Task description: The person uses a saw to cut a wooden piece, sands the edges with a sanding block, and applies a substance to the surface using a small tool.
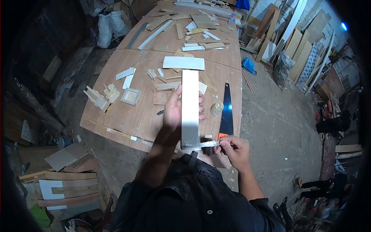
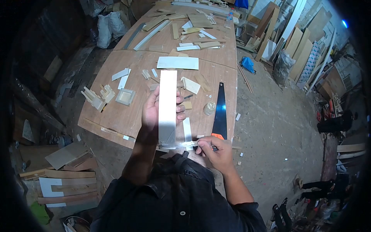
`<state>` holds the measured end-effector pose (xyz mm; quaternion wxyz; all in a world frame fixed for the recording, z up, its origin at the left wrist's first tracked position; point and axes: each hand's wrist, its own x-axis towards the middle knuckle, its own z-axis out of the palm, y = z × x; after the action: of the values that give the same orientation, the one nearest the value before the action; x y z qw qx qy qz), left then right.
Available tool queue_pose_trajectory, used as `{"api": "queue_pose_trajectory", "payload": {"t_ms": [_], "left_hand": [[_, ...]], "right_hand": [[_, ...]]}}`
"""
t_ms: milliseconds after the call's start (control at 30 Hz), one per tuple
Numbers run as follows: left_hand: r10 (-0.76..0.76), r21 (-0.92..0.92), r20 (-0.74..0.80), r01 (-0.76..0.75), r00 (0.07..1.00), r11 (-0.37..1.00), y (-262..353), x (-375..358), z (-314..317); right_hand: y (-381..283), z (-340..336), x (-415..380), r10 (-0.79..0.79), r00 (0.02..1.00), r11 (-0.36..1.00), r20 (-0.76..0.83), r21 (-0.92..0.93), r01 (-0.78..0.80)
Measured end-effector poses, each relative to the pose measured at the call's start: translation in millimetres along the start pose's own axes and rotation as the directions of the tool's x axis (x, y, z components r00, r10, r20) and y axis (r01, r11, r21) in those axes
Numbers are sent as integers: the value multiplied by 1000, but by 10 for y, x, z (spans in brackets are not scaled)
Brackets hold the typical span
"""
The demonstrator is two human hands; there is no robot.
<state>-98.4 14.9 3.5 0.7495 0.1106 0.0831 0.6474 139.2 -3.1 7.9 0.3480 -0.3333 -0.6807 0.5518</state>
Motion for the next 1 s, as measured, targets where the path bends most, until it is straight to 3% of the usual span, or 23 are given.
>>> {"api": "queue_pose_trajectory", "payload": {"t_ms": [167,267,333,367,467,600,733,833,867,900,967,1000], "left_hand": [[-1,5,6,1,1000,1000,-29,21,12],[-4,-2,6,4,1000,1000,-68,57,-12],[0,5,21,-1,1000,1000,-82,65,-9],[4,12,38,-4,999,1000,-91,74,-8],[-3,28,34,2,999,1000,-113,93,6],[14,23,35,-15,999,1000,-131,129,17],[3,62,8,-3,1000,998,-174,177,62],[8,86,-34,-5,999,996,-222,208,85],[20,90,-78,-13,997,996,-233,222,103],[22,89,-81,-15,996,996,-235,231,127],[14,91,-91,-6,996,996,-250,244,182],[13,88,-92,-5,996,996,-268,259,197]], "right_hand": [[-66,-33,-17,38,991,999,-127,23,-36],[-20,-87,-29,53,998,990,-27,132,-49],[0,-110,-31,86,994,995,60,-48,-83],[1,-122,-22,88,994,995,60,-48,-85],[-2,-145,40,126,984,990,-127,76,-117],[13,-224,14,87,994,981,61,168,-96],[44,-235,103,110,987,990,-120,101,-98],[36,-341,156,115,991,972,-65,212,-99],[70,-419,156,89,992,977,84,189,-104],[70,-423,168,90,992,976,87,190,-105],[59,-390,176,150,986,988,68,21,-152],[23,-381,213,150,989,987,-17,66,-149]]}}
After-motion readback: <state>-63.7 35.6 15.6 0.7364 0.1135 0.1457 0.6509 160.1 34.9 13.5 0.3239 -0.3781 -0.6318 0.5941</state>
